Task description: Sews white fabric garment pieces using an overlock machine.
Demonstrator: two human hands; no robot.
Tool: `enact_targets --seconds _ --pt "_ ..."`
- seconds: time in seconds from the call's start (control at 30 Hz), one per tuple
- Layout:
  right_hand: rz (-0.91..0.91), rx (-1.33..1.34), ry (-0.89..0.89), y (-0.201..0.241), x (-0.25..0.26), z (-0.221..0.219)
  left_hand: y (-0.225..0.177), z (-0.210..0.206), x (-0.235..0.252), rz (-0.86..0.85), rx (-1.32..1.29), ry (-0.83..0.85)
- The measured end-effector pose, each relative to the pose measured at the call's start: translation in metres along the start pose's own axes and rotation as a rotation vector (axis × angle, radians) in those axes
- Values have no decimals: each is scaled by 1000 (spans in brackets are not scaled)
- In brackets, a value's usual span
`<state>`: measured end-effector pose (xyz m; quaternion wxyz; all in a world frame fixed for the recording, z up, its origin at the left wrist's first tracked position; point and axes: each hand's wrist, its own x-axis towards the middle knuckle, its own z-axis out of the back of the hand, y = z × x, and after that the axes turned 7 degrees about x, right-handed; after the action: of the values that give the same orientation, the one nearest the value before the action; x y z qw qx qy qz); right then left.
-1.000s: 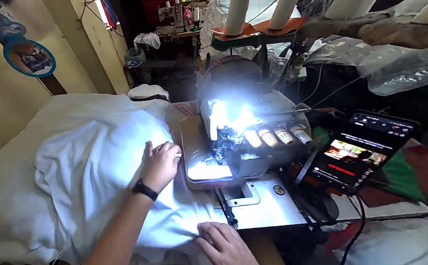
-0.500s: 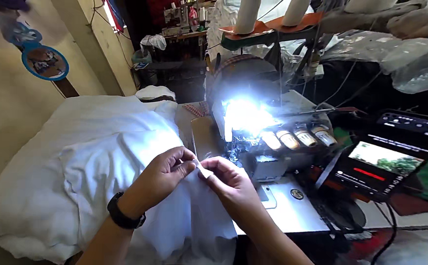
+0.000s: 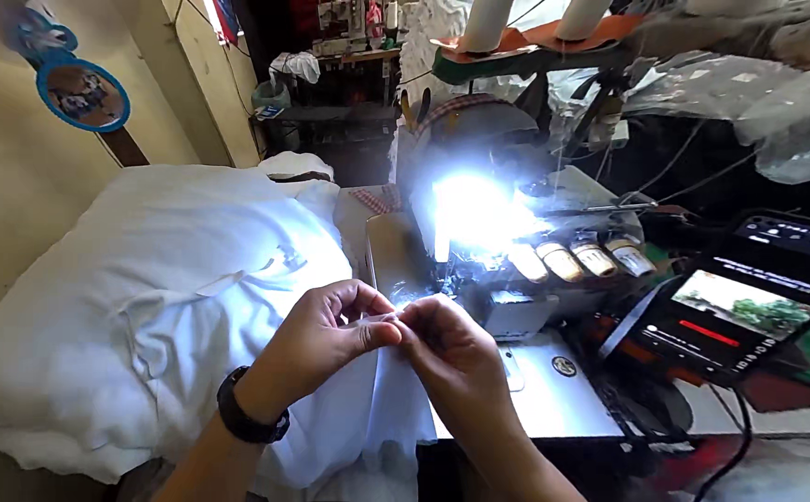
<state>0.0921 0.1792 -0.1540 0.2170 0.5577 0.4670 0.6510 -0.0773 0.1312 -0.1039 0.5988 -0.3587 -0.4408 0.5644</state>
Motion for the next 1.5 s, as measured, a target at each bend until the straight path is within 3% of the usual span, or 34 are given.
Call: enact_targets --seconds 0.13,0.3,0.47,0.63,0.83,1.07,1.13,1.2,1.3,1.37,1.5 --pt "12 63 105 -9 -12 7 -10 -1 -3 -100 157 -74" --pt "-231 8 401 -23 -59 42 -24 0 8 -259 229 -193" --pt "-434 -152 419 -19 -98 87 5 -23 38 -286 302 -258" --pt "-562 -135 410 -19 -118 104 46 -55 70 -98 658 -176" --pt "-510 -101 243 -24 -89 96 33 -61 134 217 906 -146" --pt "-530 -46 176 -24 -88 93 18 -67 150 270 1006 -155" --pt "-544 -67 198 -20 -95 95 24 -63 141 222 935 -261" --pt "-551 -74 234 -16 -104 97 30 -57 117 44 819 -402" --pt "-591 -58 286 -9 -124 99 40 -63 51 -280 774 -614" --pt "-648 -18 297 -6 -143 103 58 -79 -5 -400 728 -711" --pt "-822 113 232 -7 -183 125 115 -124 -114 -374 707 -710"
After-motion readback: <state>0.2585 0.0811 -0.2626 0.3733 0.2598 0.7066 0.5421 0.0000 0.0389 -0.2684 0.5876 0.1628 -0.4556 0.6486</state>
